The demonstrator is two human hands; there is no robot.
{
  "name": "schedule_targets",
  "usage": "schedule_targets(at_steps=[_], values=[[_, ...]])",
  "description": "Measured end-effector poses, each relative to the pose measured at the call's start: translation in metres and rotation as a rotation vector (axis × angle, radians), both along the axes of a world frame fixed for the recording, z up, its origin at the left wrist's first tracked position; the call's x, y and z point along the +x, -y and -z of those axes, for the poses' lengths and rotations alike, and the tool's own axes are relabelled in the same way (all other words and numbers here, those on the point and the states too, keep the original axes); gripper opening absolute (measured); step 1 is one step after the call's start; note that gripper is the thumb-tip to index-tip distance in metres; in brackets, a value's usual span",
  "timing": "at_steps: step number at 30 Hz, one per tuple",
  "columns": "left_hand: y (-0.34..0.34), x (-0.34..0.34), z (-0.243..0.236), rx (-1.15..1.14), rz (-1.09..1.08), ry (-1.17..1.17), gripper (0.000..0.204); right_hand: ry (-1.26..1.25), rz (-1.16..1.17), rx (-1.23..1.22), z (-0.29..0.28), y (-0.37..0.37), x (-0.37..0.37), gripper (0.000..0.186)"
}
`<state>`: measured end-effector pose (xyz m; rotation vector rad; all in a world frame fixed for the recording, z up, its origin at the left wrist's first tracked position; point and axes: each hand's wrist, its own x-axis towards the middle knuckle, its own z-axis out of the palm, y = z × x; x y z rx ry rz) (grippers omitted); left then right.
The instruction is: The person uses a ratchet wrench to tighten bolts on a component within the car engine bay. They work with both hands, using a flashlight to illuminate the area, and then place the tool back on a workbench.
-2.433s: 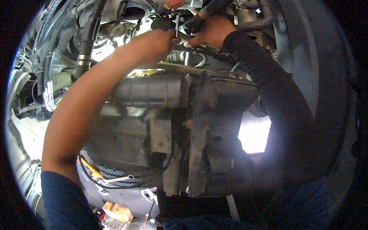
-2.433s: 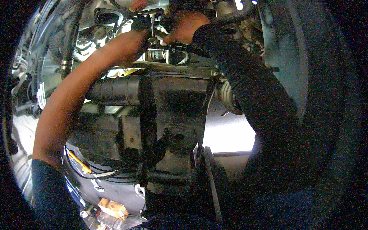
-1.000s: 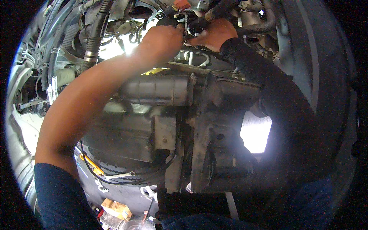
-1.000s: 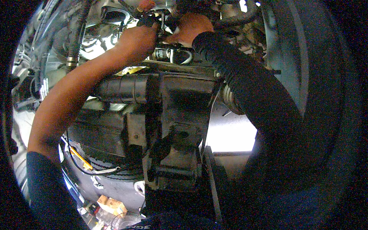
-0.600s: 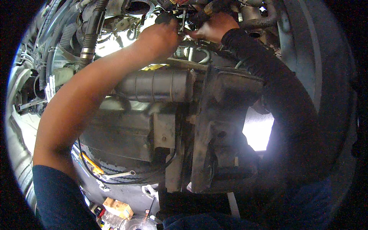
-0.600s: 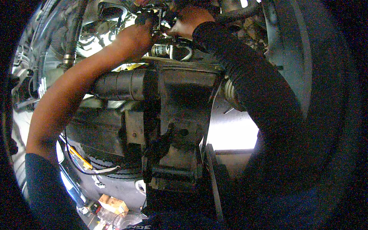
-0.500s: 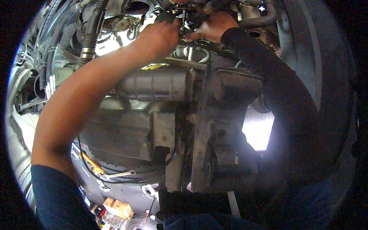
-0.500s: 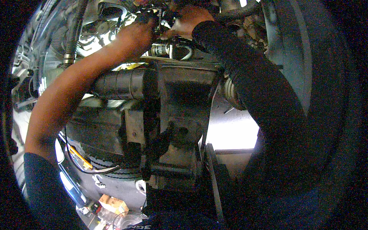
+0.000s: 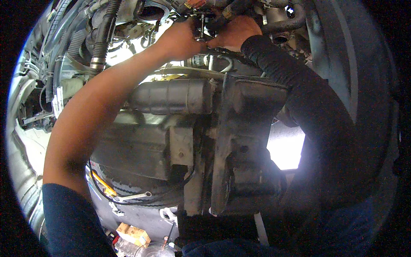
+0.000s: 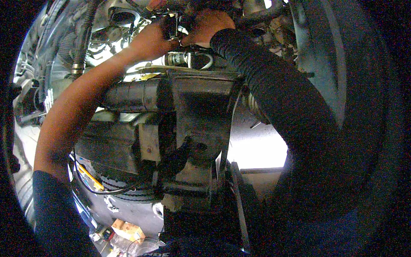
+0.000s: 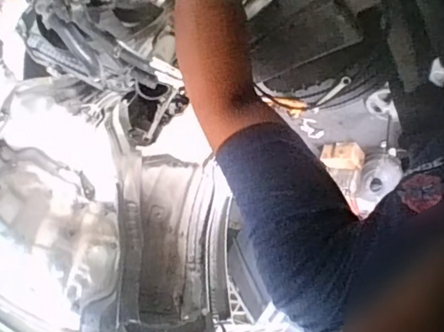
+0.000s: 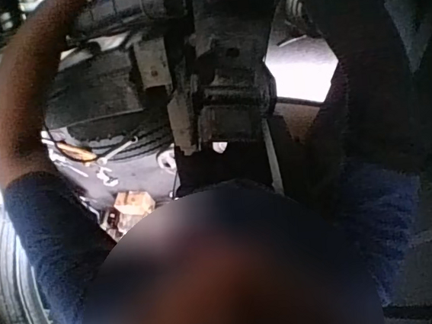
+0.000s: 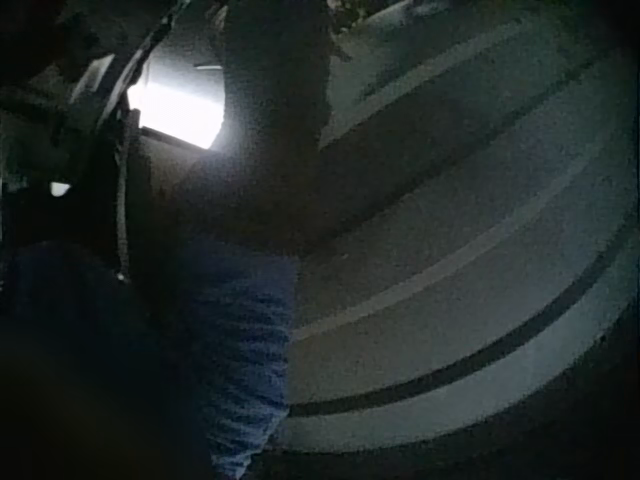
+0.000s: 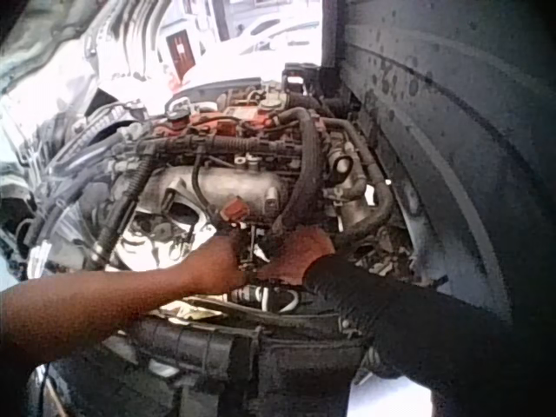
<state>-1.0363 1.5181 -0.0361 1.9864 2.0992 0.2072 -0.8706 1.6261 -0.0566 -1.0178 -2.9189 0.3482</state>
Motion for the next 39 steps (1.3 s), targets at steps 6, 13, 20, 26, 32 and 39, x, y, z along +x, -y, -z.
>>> schedule_targets(at_steps=[6,13,20,26,32,39], values=[[-0.017,-0.021,0.002,-0.221,-0.12,0.345,0.042,0.034,-0.002,-0.076,0.001,-0.001,0.002,0.07],[-0.037,-0.028,0.016,-0.253,-0.069,0.317,0.034,0.058,-0.064,0.022,0.02,-0.015,-0.003,0.067],[-0.026,-0.029,0.017,-0.082,-0.033,0.25,0.039,0.064,-0.084,-0.211,-0.006,-0.011,0.001,0.07],[-0.02,-0.029,0.01,-0.043,-0.018,0.277,0.039,0.004,-0.175,-0.197,-0.012,-0.014,0.003,0.07],[-0.011,-0.022,0.004,0.013,-0.015,0.351,0.034,-0.121,-0.219,-0.155,0.014,-0.026,0.002,0.066],[-0.011,-0.022,0.001,-0.101,-0.144,0.327,0.032,-0.18,-0.201,-0.225,0.017,-0.027,0.005,0.069]])
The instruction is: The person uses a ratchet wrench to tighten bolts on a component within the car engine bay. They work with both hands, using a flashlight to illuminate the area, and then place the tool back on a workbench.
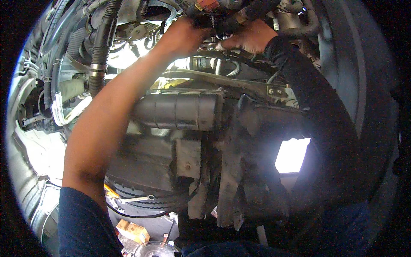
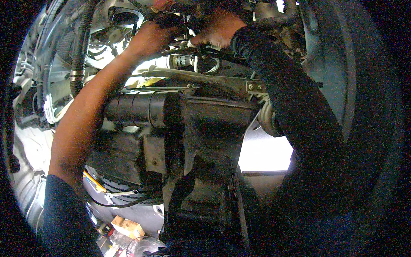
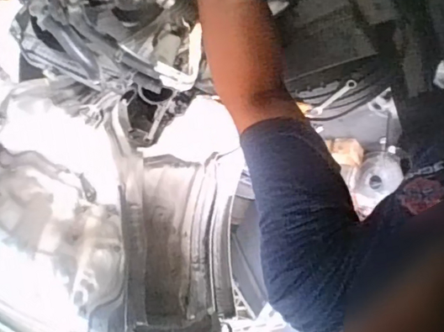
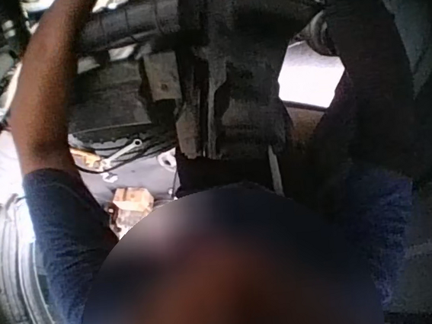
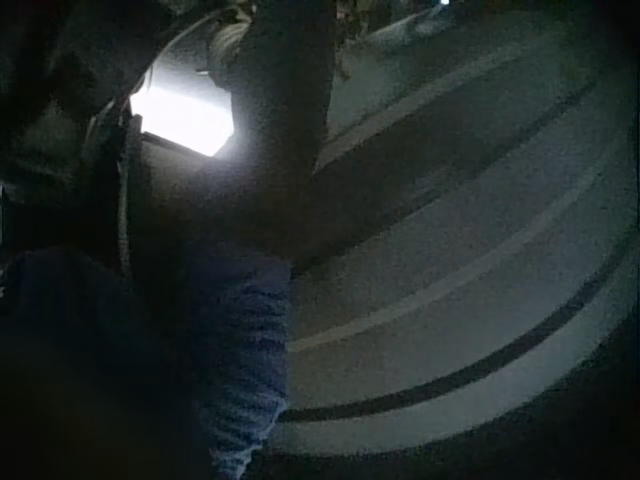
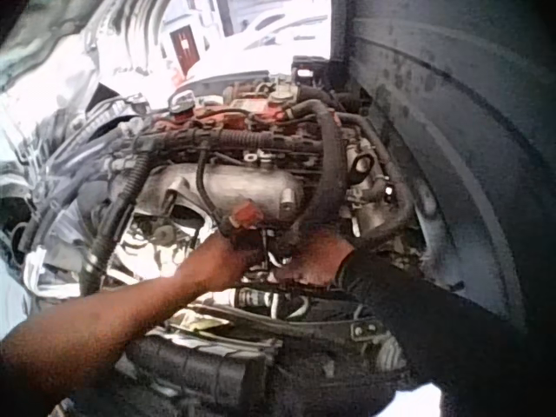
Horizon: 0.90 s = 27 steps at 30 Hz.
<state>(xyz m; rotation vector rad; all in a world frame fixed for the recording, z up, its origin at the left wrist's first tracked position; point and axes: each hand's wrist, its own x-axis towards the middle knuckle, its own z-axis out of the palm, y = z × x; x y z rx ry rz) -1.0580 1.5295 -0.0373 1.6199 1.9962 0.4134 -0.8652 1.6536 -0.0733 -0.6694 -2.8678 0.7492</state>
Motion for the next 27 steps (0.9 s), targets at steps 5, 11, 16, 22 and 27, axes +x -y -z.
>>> schedule_targets(at_steps=[5,11,16,22,27], values=[[0.0,0.003,-0.008,0.044,0.088,-0.132,0.035,-0.118,0.01,0.255,0.011,0.008,-0.003,0.073],[0.003,0.007,-0.011,0.082,0.039,-0.108,0.036,-0.122,0.052,0.375,0.012,0.015,-0.006,0.07],[-0.001,0.006,-0.014,-0.03,0.093,-0.249,0.041,0.191,0.111,0.202,0.001,0.018,-0.007,0.075],[-0.001,0.02,-0.026,-0.096,0.057,-0.303,0.061,0.021,0.091,0.33,-0.002,0.02,-0.004,0.068],[0.006,0.02,-0.027,0.004,0.189,-0.193,0.07,0.142,0.125,0.292,-0.007,0.019,-0.004,0.071]])
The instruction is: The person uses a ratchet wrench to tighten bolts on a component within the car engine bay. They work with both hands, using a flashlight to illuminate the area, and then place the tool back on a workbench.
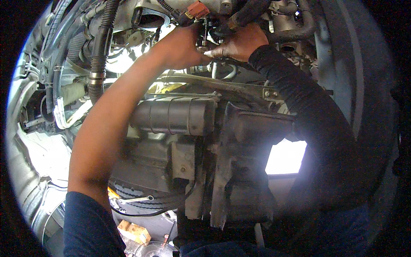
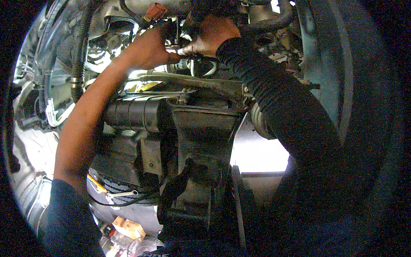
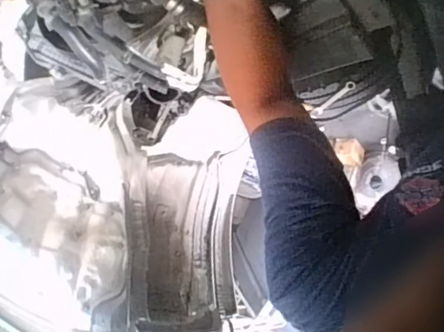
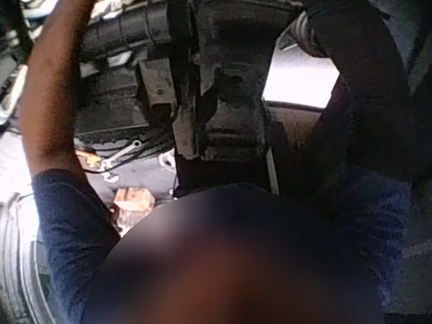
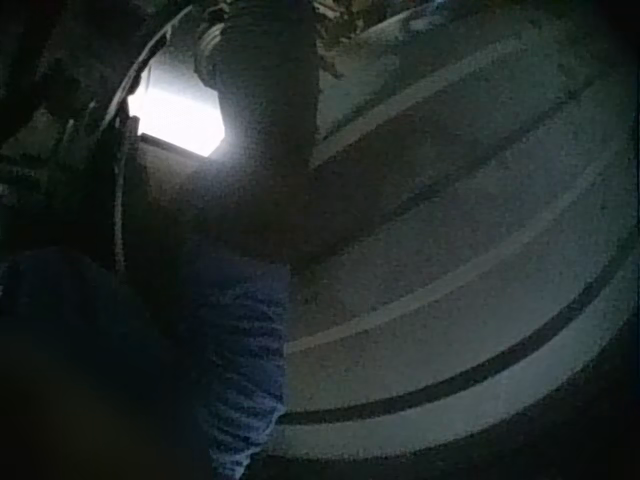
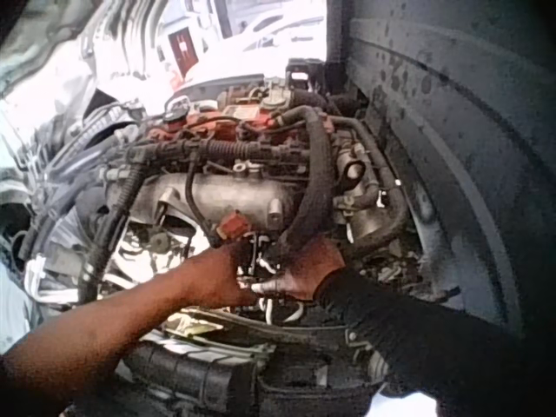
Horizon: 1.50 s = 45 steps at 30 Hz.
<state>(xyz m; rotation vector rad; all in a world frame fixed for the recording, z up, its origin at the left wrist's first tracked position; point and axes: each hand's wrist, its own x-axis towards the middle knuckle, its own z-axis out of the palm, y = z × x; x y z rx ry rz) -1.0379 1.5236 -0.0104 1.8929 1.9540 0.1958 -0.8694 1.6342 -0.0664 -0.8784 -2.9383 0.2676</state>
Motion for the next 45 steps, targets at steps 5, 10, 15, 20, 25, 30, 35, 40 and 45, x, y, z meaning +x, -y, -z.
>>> schedule_targets(at_steps=[5,10,15,20,25,30,35,40,45], values=[[-0.002,-0.014,0.017,0.021,0.086,-0.022,0.05,0.067,-0.07,-0.127,0.002,-0.009,0.006,0.065],[0.01,-0.023,0.031,0.267,0.274,-0.084,0.041,-0.193,-0.028,-0.049,0.019,-0.016,0.003,0.063],[0.013,-0.019,0.024,0.113,0.152,-0.108,0.043,-0.168,-0.082,-0.125,0.018,-0.019,0.007,0.056],[0.012,0.005,0.003,-0.008,0.143,-0.38,0.035,-0.025,-0.086,-0.106,0.01,-0.018,0.004,0.054],[0.01,0.013,-0.008,0.015,0.121,-0.622,0.019,0.21,-0.116,-0.135,0.009,-0.016,0.001,0.054],[0.011,0.005,0.009,-0.031,0.133,-0.516,0.028,-0.125,-0.05,-0.242,0.001,-0.011,0.004,0.068],[0.009,-0.008,0.027,0.063,0.059,-0.41,0.031,-0.193,-0.027,-0.303,-0.006,-0.01,0.01,0.067],[0.013,-0.007,0.035,0.274,0.149,-0.49,0.035,-0.081,-0.027,-0.287,-0.008,-0.01,0.007,0.066],[0.013,-0.008,0.041,0.243,0.114,-0.508,0.036,-0.066,-0.086,-0.246,-0.018,-0.006,0.009,0.072]])
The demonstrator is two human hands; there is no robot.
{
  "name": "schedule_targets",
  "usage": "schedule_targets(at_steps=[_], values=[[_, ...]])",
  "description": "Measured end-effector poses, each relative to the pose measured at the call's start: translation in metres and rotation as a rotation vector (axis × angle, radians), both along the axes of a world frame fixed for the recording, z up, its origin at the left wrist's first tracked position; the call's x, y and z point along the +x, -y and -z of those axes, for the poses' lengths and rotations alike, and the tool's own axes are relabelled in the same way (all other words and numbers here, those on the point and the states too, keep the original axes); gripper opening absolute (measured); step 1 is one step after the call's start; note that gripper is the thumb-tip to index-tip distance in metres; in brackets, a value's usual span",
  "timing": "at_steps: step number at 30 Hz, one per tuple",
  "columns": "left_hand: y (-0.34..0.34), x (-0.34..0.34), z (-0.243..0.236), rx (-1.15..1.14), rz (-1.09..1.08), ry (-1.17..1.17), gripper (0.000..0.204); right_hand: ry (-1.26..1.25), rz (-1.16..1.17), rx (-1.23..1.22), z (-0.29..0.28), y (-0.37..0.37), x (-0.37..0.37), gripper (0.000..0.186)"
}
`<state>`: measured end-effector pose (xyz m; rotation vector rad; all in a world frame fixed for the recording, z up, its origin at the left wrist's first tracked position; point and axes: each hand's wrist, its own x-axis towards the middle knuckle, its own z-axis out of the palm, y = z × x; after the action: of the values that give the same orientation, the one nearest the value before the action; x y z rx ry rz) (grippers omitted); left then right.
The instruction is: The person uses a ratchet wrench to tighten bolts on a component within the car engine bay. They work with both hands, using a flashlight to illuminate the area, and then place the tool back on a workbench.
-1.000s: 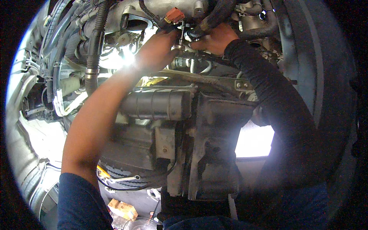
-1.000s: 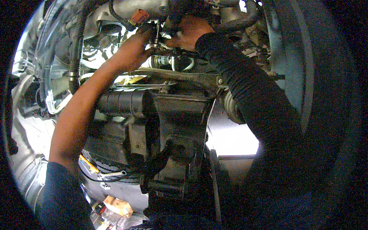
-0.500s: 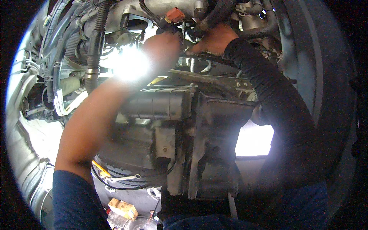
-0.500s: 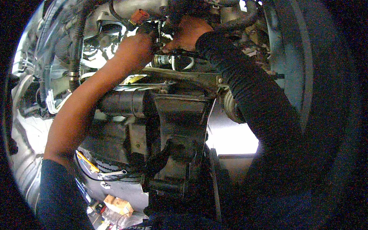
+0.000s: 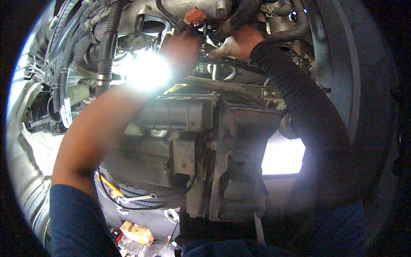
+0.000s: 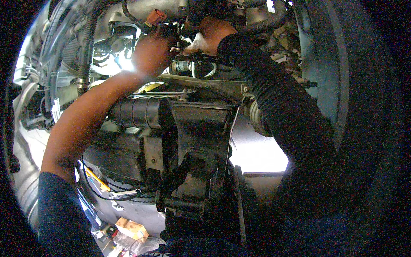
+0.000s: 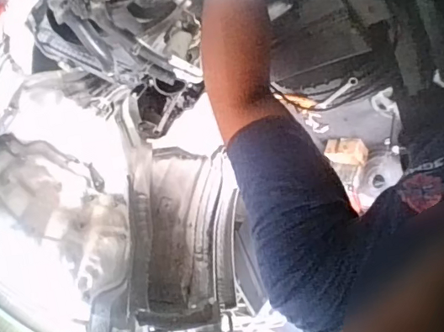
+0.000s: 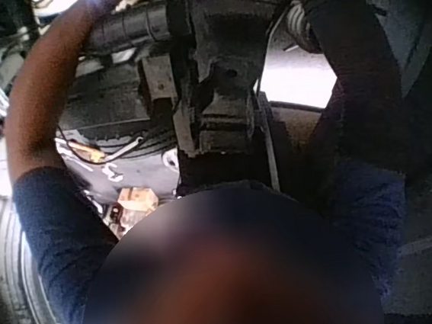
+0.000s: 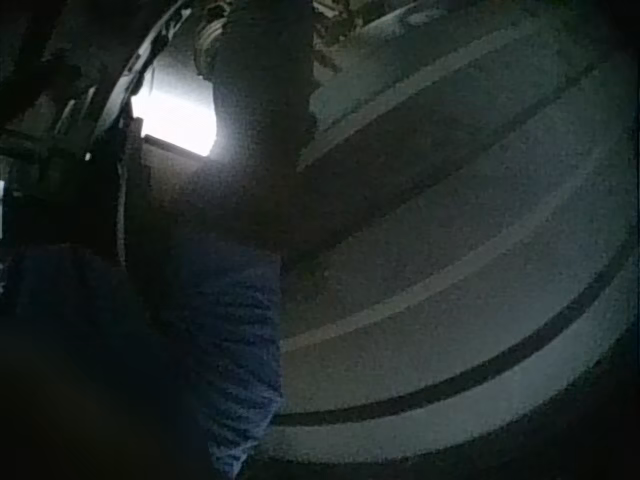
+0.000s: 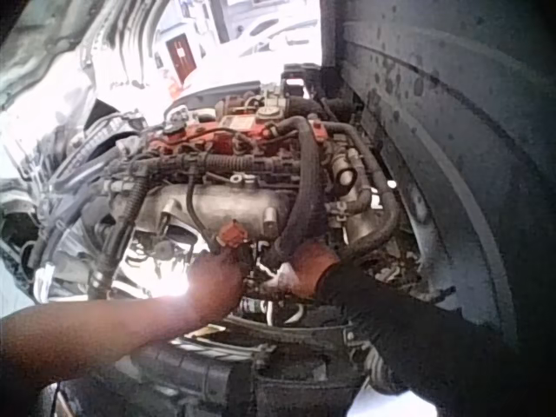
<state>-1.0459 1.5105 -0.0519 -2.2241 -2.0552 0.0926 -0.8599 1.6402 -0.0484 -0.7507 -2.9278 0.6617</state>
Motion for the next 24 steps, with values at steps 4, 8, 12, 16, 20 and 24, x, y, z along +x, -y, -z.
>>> schedule_targets(at_steps=[4,8,12,16,20,24], values=[[-0.001,-0.003,0.003,0.018,0.001,-0.045,0.038,0.229,0.01,-0.021,-0.005,0.003,-0.004,0.073],[-0.001,0.006,-0.005,-0.007,0.015,-0.125,0.04,0.171,0.048,0.057,0.006,0.003,-0.007,0.074],[-0.006,0.019,-0.022,-0.302,-0.195,-0.073,0.043,-0.056,0.16,0.081,0.022,0.004,-0.009,0.072],[-0.009,0.021,-0.034,-0.333,-0.259,-0.015,0.029,0.012,0.192,0.01,0.023,0.003,-0.01,0.071],[-0.011,0.019,-0.044,-0.381,-0.319,0.197,0.037,0.17,0.154,0.101,0.018,0.004,-0.009,0.077],[-0.015,0.012,-0.061,-0.515,-0.147,0.247,0.033,-0.004,0.18,0.089,0.016,0.009,-0.008,0.076]])
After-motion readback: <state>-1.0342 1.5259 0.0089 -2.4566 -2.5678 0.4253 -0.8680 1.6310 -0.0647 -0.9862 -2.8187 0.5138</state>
